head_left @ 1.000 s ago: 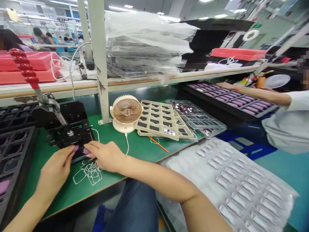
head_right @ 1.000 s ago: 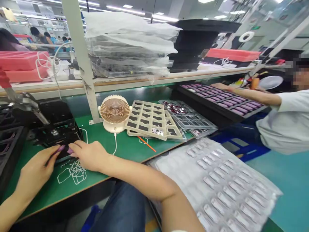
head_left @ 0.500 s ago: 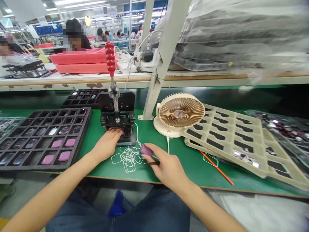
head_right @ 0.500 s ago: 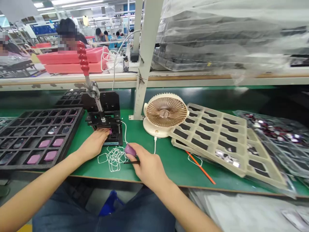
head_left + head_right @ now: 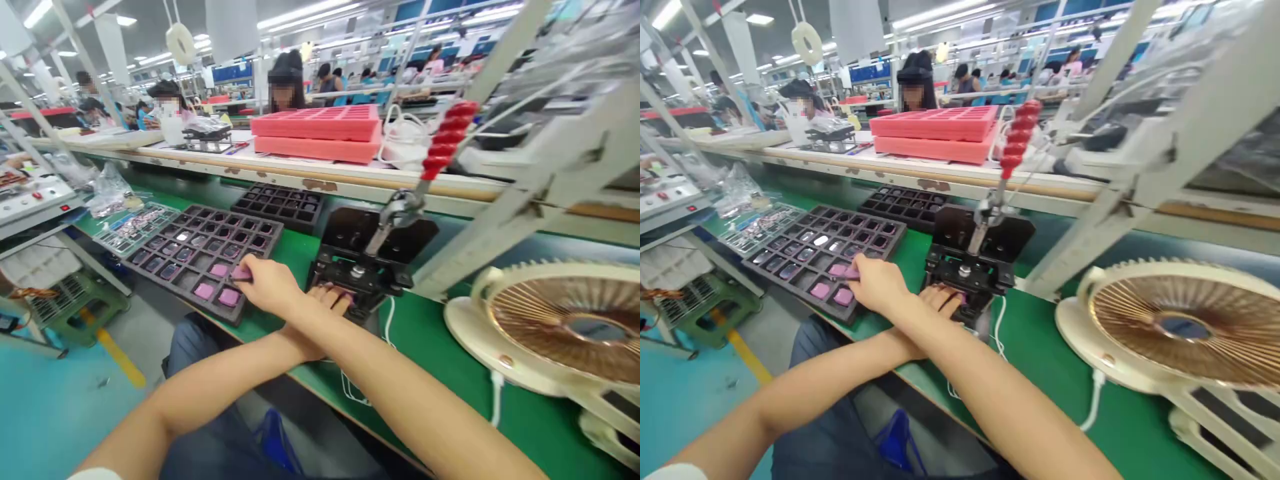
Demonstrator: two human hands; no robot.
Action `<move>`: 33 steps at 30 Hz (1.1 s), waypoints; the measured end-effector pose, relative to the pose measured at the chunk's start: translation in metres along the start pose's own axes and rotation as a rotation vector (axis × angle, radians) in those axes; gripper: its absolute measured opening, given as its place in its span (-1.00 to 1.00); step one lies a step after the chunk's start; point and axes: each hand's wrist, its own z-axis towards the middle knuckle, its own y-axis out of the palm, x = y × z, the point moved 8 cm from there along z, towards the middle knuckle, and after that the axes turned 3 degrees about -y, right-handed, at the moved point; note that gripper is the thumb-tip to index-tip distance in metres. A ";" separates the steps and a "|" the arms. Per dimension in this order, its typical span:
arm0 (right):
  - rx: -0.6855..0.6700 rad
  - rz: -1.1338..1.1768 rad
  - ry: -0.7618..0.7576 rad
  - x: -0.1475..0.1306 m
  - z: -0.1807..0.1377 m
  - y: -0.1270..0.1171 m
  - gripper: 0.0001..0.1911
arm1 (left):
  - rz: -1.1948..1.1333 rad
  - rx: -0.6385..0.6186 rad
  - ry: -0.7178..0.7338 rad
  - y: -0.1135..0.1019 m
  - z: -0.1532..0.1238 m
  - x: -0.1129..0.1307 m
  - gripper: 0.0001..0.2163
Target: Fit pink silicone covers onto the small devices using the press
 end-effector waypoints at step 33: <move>0.872 -0.164 -0.139 0.037 -0.101 -0.260 -0.61 | -0.254 0.118 -0.003 -0.072 -0.045 -0.020 -0.58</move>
